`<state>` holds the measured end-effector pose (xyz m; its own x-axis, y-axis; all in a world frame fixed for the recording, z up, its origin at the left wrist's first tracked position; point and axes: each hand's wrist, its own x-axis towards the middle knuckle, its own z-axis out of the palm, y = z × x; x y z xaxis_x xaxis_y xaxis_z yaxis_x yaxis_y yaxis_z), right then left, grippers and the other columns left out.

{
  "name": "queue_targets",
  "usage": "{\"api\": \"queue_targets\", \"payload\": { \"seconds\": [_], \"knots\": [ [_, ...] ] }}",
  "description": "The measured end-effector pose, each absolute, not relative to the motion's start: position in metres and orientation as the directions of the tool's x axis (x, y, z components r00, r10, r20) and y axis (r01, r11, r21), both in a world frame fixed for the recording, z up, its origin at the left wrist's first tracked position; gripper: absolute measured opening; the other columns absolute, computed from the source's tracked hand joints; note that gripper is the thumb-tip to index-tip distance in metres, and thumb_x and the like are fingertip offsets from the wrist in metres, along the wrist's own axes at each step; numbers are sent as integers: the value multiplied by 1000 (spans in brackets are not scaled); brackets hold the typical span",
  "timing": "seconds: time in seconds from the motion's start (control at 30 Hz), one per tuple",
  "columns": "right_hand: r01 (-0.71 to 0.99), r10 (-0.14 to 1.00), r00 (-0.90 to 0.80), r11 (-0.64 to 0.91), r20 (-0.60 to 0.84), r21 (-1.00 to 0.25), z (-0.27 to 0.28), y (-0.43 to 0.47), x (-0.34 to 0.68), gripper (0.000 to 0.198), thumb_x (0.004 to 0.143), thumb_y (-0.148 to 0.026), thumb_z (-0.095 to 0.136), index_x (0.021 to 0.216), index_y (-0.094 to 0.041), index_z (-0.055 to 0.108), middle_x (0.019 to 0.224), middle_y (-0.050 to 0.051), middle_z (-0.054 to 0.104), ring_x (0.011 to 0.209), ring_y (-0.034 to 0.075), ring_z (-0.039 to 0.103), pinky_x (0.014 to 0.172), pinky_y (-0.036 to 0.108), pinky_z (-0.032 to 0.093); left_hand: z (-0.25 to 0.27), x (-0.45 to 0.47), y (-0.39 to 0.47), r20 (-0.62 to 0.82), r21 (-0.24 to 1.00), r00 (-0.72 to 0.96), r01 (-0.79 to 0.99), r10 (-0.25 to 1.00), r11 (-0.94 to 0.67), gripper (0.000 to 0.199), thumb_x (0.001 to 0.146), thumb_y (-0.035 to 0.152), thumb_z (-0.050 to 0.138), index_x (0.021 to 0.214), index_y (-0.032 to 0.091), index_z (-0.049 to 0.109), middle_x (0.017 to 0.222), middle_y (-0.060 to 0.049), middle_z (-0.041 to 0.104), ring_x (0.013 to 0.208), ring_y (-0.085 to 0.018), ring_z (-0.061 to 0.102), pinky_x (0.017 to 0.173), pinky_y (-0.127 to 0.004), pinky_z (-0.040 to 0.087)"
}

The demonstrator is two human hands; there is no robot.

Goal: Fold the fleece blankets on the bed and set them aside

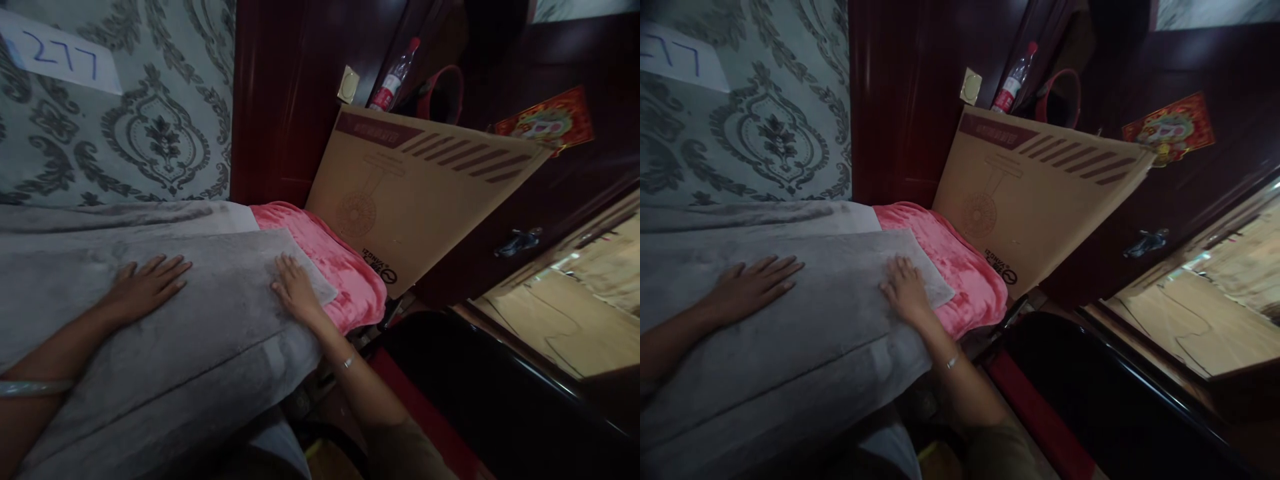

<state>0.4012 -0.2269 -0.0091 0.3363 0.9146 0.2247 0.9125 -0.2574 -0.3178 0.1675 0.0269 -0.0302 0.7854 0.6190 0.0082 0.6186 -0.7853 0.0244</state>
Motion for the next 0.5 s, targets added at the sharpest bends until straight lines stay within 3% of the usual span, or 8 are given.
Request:
{"api": "queue_targets", "payload": {
  "seconds": [0.13,0.33,0.5],
  "knots": [
    [830,837,535,-494,115,-260,-28,-207,433,69,103,-53,35,159,-15,24,166,17,16,154,30,11,121,56,15,-31,167,29,19,26,786,617,618,-786,65,96,48,13,156,31,32,165,1,25,153,-30,20,120,-60,15],
    [747,755,654,-636,45,-193,-58,-252,438,72,101,-58,34,159,-16,24,167,14,13,154,26,11,123,48,13,-37,167,36,-7,50,782,623,623,-781,64,97,48,16,156,30,29,166,2,19,155,-30,13,121,-62,11],
    [676,681,731,-720,26,-157,-65,-290,436,68,103,-49,31,158,-9,26,166,14,17,154,24,11,123,44,12,-37,167,34,37,95,788,609,614,-788,60,97,44,26,154,30,36,165,-2,26,153,-32,19,119,-64,13]
  ]
}}
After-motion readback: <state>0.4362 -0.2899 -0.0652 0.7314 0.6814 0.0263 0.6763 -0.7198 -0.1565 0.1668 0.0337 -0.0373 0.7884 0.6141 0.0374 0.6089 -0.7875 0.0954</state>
